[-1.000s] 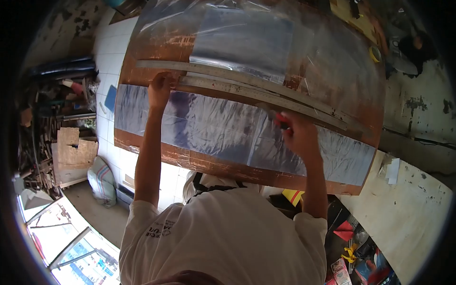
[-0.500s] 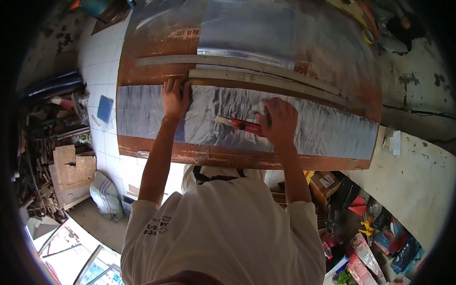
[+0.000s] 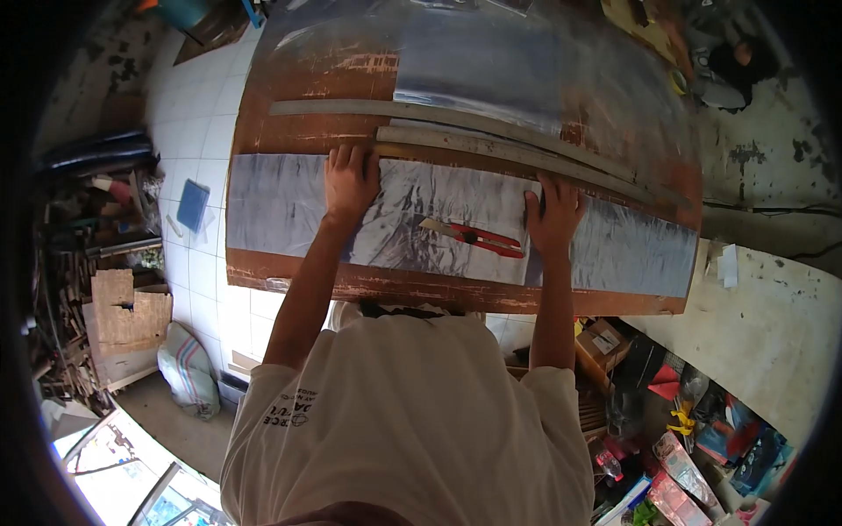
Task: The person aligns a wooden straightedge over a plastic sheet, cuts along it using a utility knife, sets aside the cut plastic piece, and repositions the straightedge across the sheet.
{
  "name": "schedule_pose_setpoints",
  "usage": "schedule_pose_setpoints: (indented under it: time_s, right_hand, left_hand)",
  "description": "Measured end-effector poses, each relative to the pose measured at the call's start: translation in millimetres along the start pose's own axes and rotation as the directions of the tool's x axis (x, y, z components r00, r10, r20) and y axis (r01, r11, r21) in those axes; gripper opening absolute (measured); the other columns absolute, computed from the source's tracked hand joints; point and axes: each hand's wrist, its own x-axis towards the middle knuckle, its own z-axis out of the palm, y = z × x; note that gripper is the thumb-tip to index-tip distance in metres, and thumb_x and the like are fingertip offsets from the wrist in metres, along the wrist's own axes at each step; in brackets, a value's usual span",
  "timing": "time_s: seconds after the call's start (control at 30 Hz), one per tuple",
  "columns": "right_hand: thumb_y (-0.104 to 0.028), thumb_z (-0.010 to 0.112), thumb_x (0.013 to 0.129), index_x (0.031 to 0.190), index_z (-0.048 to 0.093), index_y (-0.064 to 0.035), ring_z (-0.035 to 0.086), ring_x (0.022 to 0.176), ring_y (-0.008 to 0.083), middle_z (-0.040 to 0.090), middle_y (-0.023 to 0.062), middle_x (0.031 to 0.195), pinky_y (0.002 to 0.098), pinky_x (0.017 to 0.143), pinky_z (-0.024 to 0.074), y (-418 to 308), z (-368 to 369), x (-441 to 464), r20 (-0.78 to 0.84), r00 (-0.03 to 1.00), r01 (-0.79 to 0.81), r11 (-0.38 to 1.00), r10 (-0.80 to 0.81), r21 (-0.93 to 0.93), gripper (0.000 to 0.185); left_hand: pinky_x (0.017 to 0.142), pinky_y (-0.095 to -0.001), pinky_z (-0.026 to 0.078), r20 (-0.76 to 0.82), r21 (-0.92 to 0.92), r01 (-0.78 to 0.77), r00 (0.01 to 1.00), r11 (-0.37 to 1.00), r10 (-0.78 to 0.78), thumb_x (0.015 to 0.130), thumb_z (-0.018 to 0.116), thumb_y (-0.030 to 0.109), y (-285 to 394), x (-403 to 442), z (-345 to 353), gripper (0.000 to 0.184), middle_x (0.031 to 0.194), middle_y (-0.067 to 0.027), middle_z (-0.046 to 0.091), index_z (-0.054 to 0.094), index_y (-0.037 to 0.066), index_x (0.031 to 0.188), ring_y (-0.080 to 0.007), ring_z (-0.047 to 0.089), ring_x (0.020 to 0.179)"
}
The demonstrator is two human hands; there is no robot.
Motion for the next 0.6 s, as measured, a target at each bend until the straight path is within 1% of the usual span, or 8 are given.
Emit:
schedule_pose_setpoints:
  time_s: [0.1, 0.23, 0.3, 0.4, 0.43, 0.47, 0.53, 0.6]
  right_hand:
    - [-0.04, 0.063, 0.098, 0.13, 0.065, -0.0174, 0.051, 0.127, 0.0316, 0.059, 0.0093, 0.126, 0.0563, 0.109, 0.0303, -1.1, -0.9, -3.5, -0.001, 1.0, 0.002, 1.0, -0.002, 0.02, 0.039]
    - [-0.04, 0.064, 0.097, 0.129, 0.066, -0.0173, 0.053, 0.125, 0.0316, 0.059, 0.0089, 0.124, 0.056, 0.108, 0.0311, -6.2, -3.7, -7.0, -0.001, 1.0, -0.017, 1.0, 0.017, 0.02, 0.039]
    - [-0.038, 0.066, 0.096, 0.127, 0.067, -0.0166, 0.055, 0.121, 0.0316, 0.062, 0.0085, 0.12, 0.0563, 0.106, 0.033, -11.6, -8.4, -4.3, 0.023, 0.996, -0.088, 0.993, 0.086, 0.082, 0.038]
    - [-0.036, 0.068, 0.094, 0.124, 0.068, -0.0162, 0.056, 0.119, 0.0308, 0.064, 0.0073, 0.116, 0.0567, 0.104, 0.0342, -10.6, -4.8, 2.1, 0.017, 0.995, -0.1, 0.99, 0.099, 0.1, 0.036]
    - [-0.026, 0.071, 0.091, 0.118, 0.071, -0.0135, 0.06, 0.113, 0.0313, 0.067, 0.0081, 0.111, 0.053, 0.098, 0.0416, -11.5, -6.0, 8.3, -0.008, 0.996, -0.083, 0.994, 0.084, 0.072, 0.03]
    - [-0.026, 0.071, 0.091, 0.118, 0.071, -0.0135, 0.06, 0.113, 0.0313, 0.067, 0.0081, 0.111, 0.053, 0.098, 0.0416, -10.3, -6.4, 16.0, -0.013, 0.996, -0.089, 0.994, 0.09, 0.067, 0.03]
    - [-0.016, 0.073, 0.087, 0.112, 0.073, -0.0101, 0.063, 0.105, 0.0335, 0.068, 0.0104, 0.107, 0.0482, 0.09, 0.0483, -10.0, -5.8, 33.3, 0.05, 0.994, -0.106, 0.945, 0.095, 0.31, 0.025]
    - [-0.012, 0.072, 0.086, 0.109, 0.073, -0.0084, 0.064, 0.102, 0.0346, 0.069, 0.0116, 0.106, 0.0472, 0.087, 0.0502, -15.3, -9.3, 47.9, 0.06, 0.996, -0.078, 0.958, 0.063, 0.274, 0.024]
  left_hand:
    - [0.08, -0.0493, 0.045, 0.051, 0.018, 0.026, 0.998, 0.999, -0.027, 0.09, 0.067, 0.019, 1.0, -4.9, -5.1, 0.015, 0.096, -0.0136, 0.058, 0.062, 0.006, 0.097, -0.0366, 0.057, 0.093]
    - [0.082, -0.0498, 0.045, 0.05, -0.005, 0.04, 0.998, 0.999, -0.04, 0.09, 0.068, 0.021, 1.5, -10.5, -9.8, 0.021, 0.099, -0.0139, 0.059, 0.063, 0.006, 0.104, -0.0371, 0.057, 0.095]
    - [0.083, -0.0503, 0.046, 0.039, -0.031, 0.061, 0.997, 0.998, -0.06, 0.089, 0.069, 0.023, -1.0, -6.0, -8.2, 0.029, 0.101, -0.0139, 0.059, 0.062, 0.005, 0.11, -0.0374, 0.058, 0.097]
    - [0.084, -0.0504, 0.047, 0.086, -0.058, 0.089, 0.993, 0.994, -0.084, 0.087, 0.071, 0.024, -0.7, 7.4, -8.0, 0.032, 0.105, -0.0144, 0.061, 0.062, 0.005, 0.113, -0.0374, 0.059, 0.099]
    - [0.089, -0.0504, 0.048, 0.142, -0.059, 0.091, 0.986, 0.994, -0.082, 0.086, 0.072, 0.023, -4.2, 11.3, -5.8, 0.035, 0.113, -0.0149, 0.063, 0.063, 0.007, 0.116, -0.0383, 0.06, 0.106]
    - [0.089, -0.0504, 0.048, 0.142, -0.065, 0.084, 0.987, 0.994, -0.074, 0.086, 0.072, 0.023, -6.7, 16.9, -4.4, 0.035, 0.113, -0.0149, 0.063, 0.063, 0.007, 0.116, -0.0383, 0.06, 0.106]
    - [0.094, -0.0505, 0.048, 0.204, -0.183, -0.007, 0.978, 0.983, 0.045, 0.086, 0.073, 0.023, -9.5, 31.3, -4.9, 0.039, 0.121, -0.0148, 0.064, 0.063, 0.009, 0.121, -0.0385, 0.059, 0.113]
    - [0.097, -0.0496, 0.048, 0.261, -0.191, 0.009, 0.964, 0.982, 0.042, 0.085, 0.075, 0.022, -11.6, 42.9, -5.1, 0.043, 0.121, -0.0131, 0.066, 0.064, 0.01, 0.124, -0.0371, 0.061, 0.113]
